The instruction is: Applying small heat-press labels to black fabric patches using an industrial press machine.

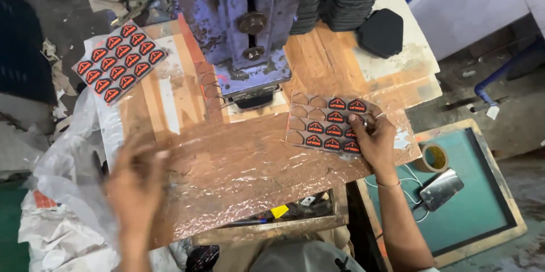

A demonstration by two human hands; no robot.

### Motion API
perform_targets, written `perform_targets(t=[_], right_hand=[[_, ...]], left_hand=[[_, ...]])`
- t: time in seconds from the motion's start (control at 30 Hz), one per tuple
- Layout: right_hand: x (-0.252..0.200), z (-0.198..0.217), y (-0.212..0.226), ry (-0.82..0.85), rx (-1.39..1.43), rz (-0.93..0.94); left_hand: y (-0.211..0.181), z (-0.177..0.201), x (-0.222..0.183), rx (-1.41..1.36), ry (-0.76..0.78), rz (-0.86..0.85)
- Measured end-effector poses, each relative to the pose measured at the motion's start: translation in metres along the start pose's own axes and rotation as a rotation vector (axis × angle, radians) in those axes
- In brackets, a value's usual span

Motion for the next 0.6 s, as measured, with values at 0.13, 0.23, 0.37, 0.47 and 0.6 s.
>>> perform_targets(t=[0.13, 0.23, 0.37, 0.47, 0.6], right_hand=[[0.007, 0.012, 0.005, 0.023, 0.16, 0.14], [0.02, 0.045, -0.014, 0.097, 0.036, 0.098], [0.047, 0.072, -0.031, 0.008, -0.49, 0.0], [0.086, 0.071, 0.019, -0.177, -0.52, 0.538], [0.145, 0.05, -0.001, -0.108, -0.463, 0.659]], left_hand=[[-0.035, -0.085, 0.014, -0.511, 0.353, 0.346], [-0.041, -0.134, 0.039, -0.799, 0.47, 0.446], [-0.058, -0.176, 0.064, -1.031, 0.406, 0.215], [-0.065, -0.181, 0.07, -0.987, 0.298, -0.005], [-0.056, -0.181, 0.069, -0.405, 0.148, -0.3]])
Point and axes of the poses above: each hand's wrist, its own x-axis towards the middle knuckle, its own z-axis out of the back of the hand, y = z × x, the point moved 5 cm from there along x, towards the middle knuckle, and after that the axes turned 1 degree about z, right-handed, at the moved point
